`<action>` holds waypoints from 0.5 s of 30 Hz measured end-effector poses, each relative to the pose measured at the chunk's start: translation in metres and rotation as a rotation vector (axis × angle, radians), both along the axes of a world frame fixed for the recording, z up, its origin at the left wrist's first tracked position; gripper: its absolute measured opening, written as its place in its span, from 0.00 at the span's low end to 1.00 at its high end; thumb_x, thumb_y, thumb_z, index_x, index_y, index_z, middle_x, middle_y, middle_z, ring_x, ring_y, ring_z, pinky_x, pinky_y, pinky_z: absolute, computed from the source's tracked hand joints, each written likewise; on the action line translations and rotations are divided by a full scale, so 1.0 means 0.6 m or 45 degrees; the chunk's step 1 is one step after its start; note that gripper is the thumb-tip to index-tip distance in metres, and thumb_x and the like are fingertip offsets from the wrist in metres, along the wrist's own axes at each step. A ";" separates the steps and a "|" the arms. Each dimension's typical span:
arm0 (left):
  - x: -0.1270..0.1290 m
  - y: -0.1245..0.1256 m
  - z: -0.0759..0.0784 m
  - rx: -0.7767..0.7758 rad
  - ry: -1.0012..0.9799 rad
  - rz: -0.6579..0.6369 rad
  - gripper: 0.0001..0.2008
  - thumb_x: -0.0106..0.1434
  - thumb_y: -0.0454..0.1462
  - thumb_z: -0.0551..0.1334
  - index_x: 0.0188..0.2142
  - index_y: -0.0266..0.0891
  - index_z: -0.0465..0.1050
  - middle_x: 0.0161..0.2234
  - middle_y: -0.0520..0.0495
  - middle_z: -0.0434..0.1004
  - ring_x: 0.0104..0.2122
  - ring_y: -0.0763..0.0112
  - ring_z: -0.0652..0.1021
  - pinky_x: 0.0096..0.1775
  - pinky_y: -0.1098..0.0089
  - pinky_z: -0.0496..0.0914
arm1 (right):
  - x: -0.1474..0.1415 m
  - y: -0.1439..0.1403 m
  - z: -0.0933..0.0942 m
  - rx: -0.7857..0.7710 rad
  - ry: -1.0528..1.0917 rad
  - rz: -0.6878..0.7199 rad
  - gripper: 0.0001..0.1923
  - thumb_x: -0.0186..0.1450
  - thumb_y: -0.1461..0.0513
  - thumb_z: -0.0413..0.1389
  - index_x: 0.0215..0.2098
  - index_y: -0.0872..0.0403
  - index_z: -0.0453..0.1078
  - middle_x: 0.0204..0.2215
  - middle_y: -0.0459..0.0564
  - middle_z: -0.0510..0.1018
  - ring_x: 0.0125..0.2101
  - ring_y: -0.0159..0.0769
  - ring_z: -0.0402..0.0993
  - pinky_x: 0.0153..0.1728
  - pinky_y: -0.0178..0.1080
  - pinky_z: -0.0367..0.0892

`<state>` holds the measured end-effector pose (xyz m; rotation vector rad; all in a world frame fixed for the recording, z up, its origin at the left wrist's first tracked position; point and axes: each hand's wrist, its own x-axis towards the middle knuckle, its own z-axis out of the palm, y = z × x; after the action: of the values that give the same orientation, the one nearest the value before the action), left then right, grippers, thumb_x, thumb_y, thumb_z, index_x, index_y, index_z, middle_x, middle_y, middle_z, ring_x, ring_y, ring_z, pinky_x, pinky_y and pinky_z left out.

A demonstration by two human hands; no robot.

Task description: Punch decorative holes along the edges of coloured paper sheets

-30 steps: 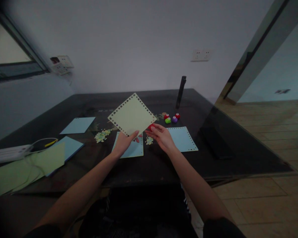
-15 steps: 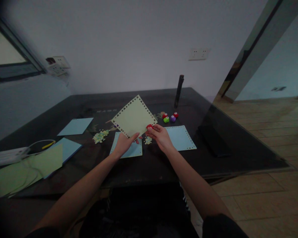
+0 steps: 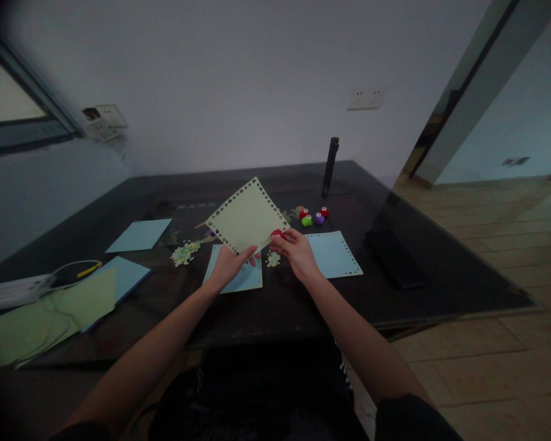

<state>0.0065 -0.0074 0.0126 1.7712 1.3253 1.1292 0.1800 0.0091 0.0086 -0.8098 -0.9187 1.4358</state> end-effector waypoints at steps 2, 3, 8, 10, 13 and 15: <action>0.000 0.000 0.001 -0.001 0.003 0.005 0.12 0.60 0.38 0.58 0.23 0.37 0.74 0.18 0.50 0.75 0.24 0.67 0.76 0.41 0.67 0.68 | 0.000 -0.001 0.001 0.000 -0.001 0.011 0.15 0.46 0.59 0.67 0.28 0.53 0.69 0.29 0.44 0.76 0.28 0.31 0.75 0.38 0.40 0.72; 0.000 0.000 0.001 0.002 0.007 0.007 0.12 0.59 0.38 0.58 0.23 0.37 0.74 0.18 0.50 0.75 0.24 0.67 0.76 0.41 0.67 0.68 | 0.000 -0.001 0.001 -0.005 0.000 0.014 0.14 0.46 0.59 0.67 0.28 0.54 0.70 0.29 0.45 0.76 0.29 0.31 0.74 0.38 0.39 0.72; 0.000 -0.001 0.003 -0.003 0.015 0.014 0.12 0.59 0.38 0.58 0.22 0.37 0.74 0.18 0.50 0.75 0.24 0.67 0.76 0.40 0.68 0.68 | 0.000 -0.001 0.001 -0.034 0.020 0.004 0.14 0.45 0.59 0.68 0.26 0.55 0.70 0.28 0.45 0.76 0.28 0.30 0.74 0.37 0.37 0.72; 0.001 -0.001 0.003 0.007 0.014 0.002 0.12 0.59 0.38 0.58 0.22 0.37 0.74 0.18 0.50 0.75 0.24 0.67 0.76 0.40 0.68 0.68 | -0.001 -0.001 0.001 -0.036 0.035 0.002 0.14 0.45 0.59 0.68 0.26 0.55 0.70 0.28 0.45 0.76 0.29 0.30 0.73 0.37 0.37 0.71; 0.000 -0.001 0.002 0.028 0.010 -0.022 0.13 0.60 0.39 0.57 0.22 0.37 0.74 0.18 0.50 0.75 0.24 0.68 0.76 0.41 0.68 0.68 | -0.001 0.000 0.001 -0.042 0.058 -0.007 0.13 0.45 0.60 0.68 0.25 0.55 0.70 0.29 0.45 0.76 0.30 0.31 0.73 0.38 0.38 0.71; 0.000 -0.001 0.001 0.032 0.010 -0.028 0.13 0.60 0.39 0.57 0.23 0.37 0.74 0.18 0.50 0.75 0.24 0.68 0.76 0.40 0.68 0.68 | -0.001 0.000 0.000 -0.039 0.067 -0.010 0.13 0.44 0.60 0.68 0.25 0.55 0.70 0.28 0.45 0.76 0.30 0.31 0.73 0.38 0.38 0.71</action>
<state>0.0065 -0.0078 0.0132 1.8057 1.2988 1.1321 0.1792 0.0093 0.0089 -0.7937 -0.8545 1.4609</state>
